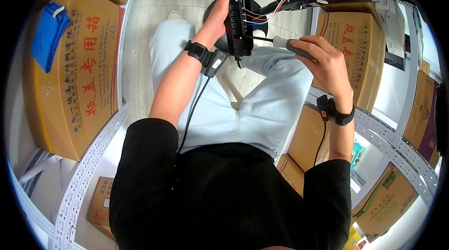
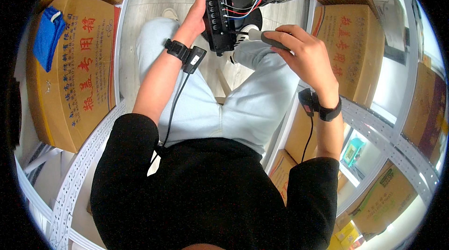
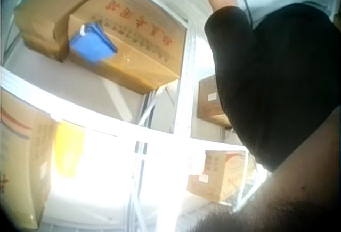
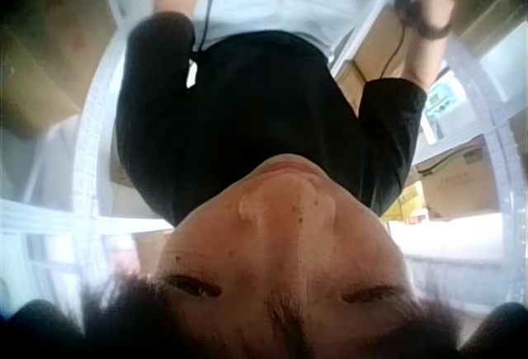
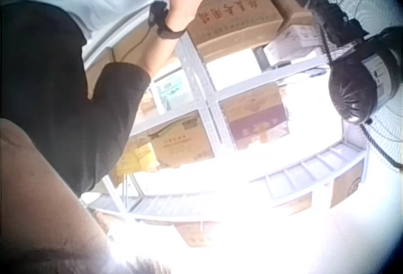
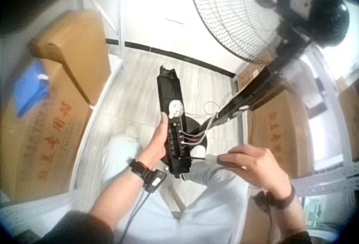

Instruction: The person uses a screwdriver to remove screws from the back panel of a standing fan, detaches the panel, and manipulates internal wiring and components. The person then reattaches the panel and secures it with screws.

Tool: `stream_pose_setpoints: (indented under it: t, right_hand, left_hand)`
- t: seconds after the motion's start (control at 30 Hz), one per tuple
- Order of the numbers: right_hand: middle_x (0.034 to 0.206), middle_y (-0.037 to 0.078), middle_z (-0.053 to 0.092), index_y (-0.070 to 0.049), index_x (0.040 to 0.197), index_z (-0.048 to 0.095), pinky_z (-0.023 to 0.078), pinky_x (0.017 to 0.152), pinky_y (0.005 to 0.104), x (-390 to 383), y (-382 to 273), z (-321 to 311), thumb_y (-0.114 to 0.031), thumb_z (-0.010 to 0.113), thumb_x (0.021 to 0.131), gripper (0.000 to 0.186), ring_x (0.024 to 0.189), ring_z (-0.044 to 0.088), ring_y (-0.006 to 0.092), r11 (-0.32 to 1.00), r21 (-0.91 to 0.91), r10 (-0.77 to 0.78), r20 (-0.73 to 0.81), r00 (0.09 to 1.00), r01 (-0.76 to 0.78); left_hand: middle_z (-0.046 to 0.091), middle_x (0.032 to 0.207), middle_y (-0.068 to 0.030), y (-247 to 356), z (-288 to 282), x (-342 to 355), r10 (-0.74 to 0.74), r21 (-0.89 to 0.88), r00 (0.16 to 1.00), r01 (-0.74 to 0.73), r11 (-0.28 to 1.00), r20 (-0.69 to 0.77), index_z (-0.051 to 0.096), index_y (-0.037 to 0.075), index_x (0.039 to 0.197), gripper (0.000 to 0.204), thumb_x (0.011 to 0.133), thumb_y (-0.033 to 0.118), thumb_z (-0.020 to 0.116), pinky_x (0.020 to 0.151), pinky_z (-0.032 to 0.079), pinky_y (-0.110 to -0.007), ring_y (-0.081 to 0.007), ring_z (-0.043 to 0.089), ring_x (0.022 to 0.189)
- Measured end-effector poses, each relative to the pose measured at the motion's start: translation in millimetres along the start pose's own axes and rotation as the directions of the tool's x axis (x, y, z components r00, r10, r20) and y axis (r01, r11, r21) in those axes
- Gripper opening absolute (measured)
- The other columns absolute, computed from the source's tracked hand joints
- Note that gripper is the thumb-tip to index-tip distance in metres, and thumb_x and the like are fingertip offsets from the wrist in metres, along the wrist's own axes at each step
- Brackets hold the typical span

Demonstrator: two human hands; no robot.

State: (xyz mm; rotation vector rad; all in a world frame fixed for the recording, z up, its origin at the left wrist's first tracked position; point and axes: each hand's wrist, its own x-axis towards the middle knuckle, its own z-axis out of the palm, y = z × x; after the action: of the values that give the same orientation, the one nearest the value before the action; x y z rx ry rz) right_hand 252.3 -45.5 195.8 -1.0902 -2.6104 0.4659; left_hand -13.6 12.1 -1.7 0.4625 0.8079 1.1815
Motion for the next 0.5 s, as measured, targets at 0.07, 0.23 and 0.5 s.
stream_pose_setpoints:
  t: [0.07, 0.23, 0.5]
  right_hand:
    - [0.103, 0.002, 0.068, -0.017, 0.108, 0.073, 0.056, 0.067, 0.0319, 2.1, -4.9, -5.6, -0.011, 0.078, 0.077, 0.031, 0.079, 0.068, 0.0228, 0.999, -0.027, -0.042, -0.022, 0.999, 0.041]
    - [0.101, 0.004, 0.071, -0.014, 0.109, 0.073, 0.055, 0.06, 0.0262, 15.6, -12.0, -6.5, -0.011, 0.08, 0.079, 0.031, 0.077, 0.068, 0.0157, 0.98, 0.12, 0.184, -0.279, 0.942, -0.156]
    - [0.101, 0.004, 0.071, -0.014, 0.11, 0.073, 0.055, 0.06, 0.0252, 28.5, -0.8, 14.0, -0.012, 0.08, 0.08, 0.031, 0.077, 0.068, 0.0153, 0.984, 0.092, 0.175, -0.354, 0.919, -0.152]
  left_hand:
    - [0.057, 0.128, -0.0079, 0.0, 2.4, -1.1, 0.022, 0.055, 1.0, -0.022, 0.998, -0.016, 0.041, 0.004, 0.142, 0.088, 0.09, 0.075, 0.045, 0.095, 0.05, -0.034, -0.0165, 0.058, 0.113]
    - [0.053, 0.134, -0.0073, -1.2, 6.9, -5.6, 0.062, 0.138, 0.998, -0.062, 0.988, 0.008, 0.037, 0.006, 0.147, 0.089, 0.091, 0.074, 0.044, 0.1, 0.046, -0.034, -0.0169, 0.053, 0.12]
    - [0.056, 0.135, -0.0129, -0.4, 12.9, -8.5, 0.067, 0.188, 0.995, -0.081, 0.979, 0.077, 0.038, 0.003, 0.146, 0.088, 0.093, 0.073, 0.037, 0.099, 0.05, -0.034, -0.0193, 0.058, 0.119]
